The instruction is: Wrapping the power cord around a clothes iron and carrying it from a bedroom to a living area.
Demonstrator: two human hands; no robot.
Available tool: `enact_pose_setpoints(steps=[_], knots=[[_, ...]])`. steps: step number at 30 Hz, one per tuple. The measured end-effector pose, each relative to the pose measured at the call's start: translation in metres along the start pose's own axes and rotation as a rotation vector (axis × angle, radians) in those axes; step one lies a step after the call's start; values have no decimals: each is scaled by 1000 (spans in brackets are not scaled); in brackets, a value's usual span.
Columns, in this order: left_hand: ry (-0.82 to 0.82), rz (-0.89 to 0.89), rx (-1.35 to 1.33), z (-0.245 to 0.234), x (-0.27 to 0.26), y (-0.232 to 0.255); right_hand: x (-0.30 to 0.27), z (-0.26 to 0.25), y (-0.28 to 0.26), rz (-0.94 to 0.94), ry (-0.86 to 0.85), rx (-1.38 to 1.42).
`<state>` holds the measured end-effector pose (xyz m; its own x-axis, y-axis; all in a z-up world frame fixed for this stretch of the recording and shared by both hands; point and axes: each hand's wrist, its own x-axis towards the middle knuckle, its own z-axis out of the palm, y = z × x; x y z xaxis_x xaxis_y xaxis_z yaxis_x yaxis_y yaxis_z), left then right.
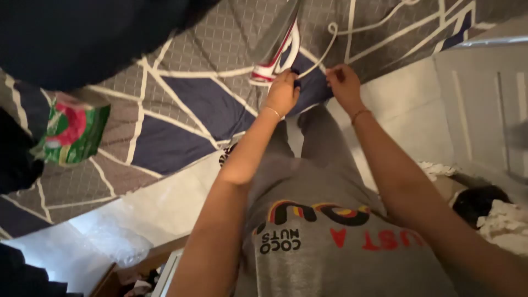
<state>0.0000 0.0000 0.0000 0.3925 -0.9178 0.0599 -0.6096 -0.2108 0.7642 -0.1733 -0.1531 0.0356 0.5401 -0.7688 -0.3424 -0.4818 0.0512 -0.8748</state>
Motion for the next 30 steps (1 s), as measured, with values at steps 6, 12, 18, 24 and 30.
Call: enact_pose_setpoints(steps=[6,12,18,24,30], knots=[[-77,-424,562,51,36,19,3,3,73,126,-62,306],[-206,-723,621,60,65,6,-9,-32,22,455,-138,130],[-29,-684,495,-21,82,25,30,-83,2,551,-76,232],[-16,-944,117,-90,49,-49,109,-143,37,451,322,499],[121,-1126,95,-105,2,-14,203,-193,58,424,370,285]])
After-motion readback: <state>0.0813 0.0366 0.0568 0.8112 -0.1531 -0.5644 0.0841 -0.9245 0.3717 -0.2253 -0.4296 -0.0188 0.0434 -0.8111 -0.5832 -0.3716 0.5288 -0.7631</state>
